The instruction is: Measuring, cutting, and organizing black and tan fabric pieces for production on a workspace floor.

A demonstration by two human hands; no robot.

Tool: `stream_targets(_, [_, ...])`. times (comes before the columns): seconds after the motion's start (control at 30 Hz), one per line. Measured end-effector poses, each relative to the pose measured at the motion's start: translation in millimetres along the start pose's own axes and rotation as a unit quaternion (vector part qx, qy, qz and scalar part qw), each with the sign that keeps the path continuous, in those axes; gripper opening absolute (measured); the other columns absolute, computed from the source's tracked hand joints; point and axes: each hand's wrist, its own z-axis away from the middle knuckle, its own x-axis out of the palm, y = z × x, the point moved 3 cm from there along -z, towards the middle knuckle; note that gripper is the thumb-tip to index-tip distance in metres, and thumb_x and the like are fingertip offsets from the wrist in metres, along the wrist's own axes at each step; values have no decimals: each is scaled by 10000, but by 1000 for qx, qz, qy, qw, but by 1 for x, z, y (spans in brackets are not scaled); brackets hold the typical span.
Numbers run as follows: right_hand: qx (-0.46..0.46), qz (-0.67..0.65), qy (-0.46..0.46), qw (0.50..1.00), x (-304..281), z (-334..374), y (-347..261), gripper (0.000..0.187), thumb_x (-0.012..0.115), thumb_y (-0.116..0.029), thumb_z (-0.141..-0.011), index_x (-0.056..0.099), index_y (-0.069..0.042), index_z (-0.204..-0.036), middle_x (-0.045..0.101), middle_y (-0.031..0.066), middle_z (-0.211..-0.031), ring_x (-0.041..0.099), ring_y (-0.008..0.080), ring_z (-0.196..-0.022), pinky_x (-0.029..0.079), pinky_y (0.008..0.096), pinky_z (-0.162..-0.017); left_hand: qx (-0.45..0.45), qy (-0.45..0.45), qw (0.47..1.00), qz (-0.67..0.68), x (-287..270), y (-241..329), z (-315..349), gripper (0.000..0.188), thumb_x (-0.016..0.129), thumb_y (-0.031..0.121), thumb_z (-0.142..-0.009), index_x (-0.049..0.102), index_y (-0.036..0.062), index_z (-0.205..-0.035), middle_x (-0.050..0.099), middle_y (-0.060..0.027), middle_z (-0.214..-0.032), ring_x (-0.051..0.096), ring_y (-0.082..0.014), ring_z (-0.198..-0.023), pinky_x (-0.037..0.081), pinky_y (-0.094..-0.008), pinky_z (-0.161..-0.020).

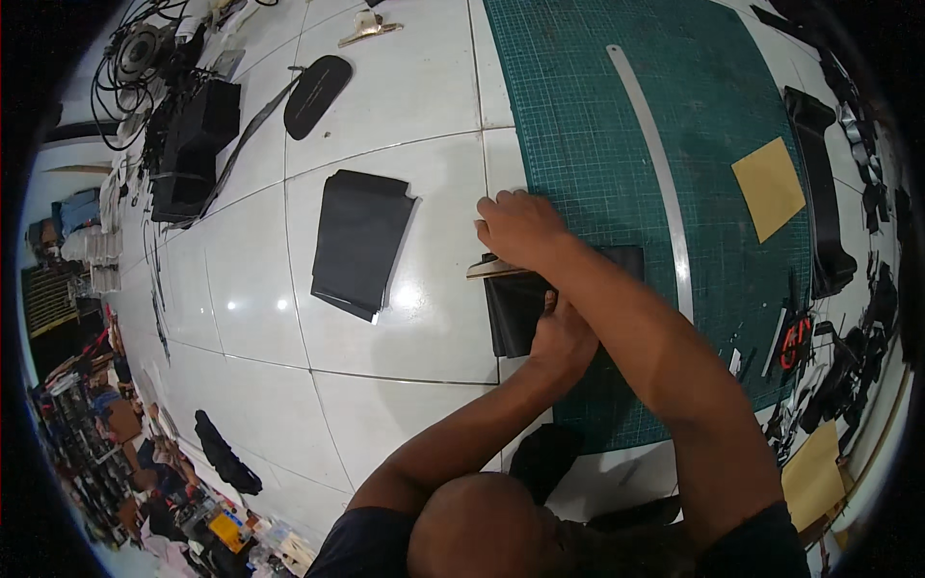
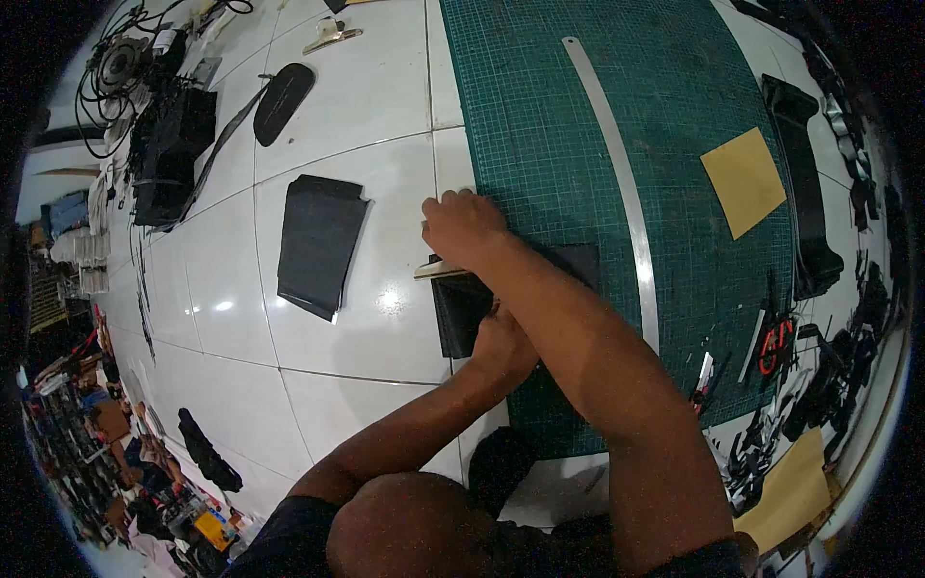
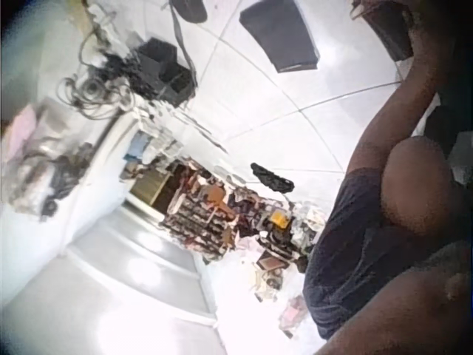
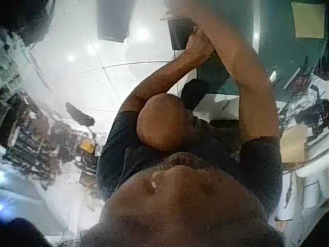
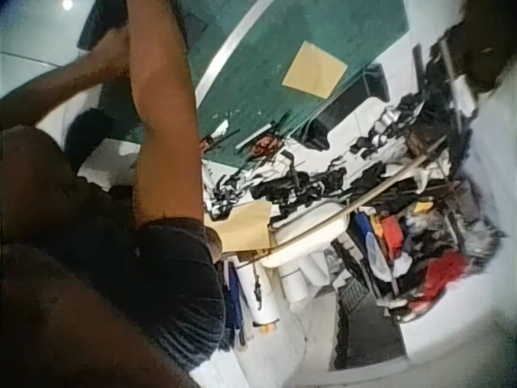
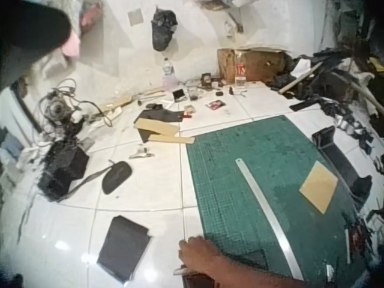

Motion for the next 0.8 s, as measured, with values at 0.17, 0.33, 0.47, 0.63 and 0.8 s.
stream_targets(0.17, [-14,-5,-79,997,-1,-6,-5,383,419,-307,-961,680,-30,-918,663,160,-1023,612,316,-1015,490,471,-878,13,-18,996,-83,0,-2,5,465,571,120,-865,507,-27,-1302,427,-223,-1375,378,-390,-1320,478,-463,-999])
stream_targets(0.33, [16,-48,7,999,-9,-9,13,419,412,-343,-970,652,-35,-817,661,165,-914,622,334,-928,483,472,-830,13,-53,993,-108,-1,7,-5,472,553,127,-874,498,-11,-1322,412,-206,-1388,390,-395,-1313,475,-465,-999])
stream_targets(0.47, [178,-184,110,960,-61,-25,26,501,314,-364,-1007,660,-16,-907,659,205,-1006,607,395,-978,464,508,-884,20,-15,995,-101,-1,0,-4,488,612,149,-844,506,39,-1308,452,-187,-1331,447,-391,-1260,472,-464,-995])
stream_targets(0.63, [245,-265,260,896,-100,21,86,567,265,-435,-1008,619,5,-1058,626,246,-1090,571,441,-1039,426,525,-911,32,-13,994,-103,-9,3,-6,552,668,248,-852,463,114,-1347,450,-177,-1344,420,-394,-1270,570,-406,-853])
stream_targets(0.8, [391,-313,263,825,-94,147,154,667,288,-539,-980,570,33,-1175,601,276,-1132,563,432,-1083,414,468,-938,49,-15,993,-105,-3,4,-7,571,687,265,-839,467,122,-1347,447,-173,-1348,422,-381,-1269,567,-431,-850])
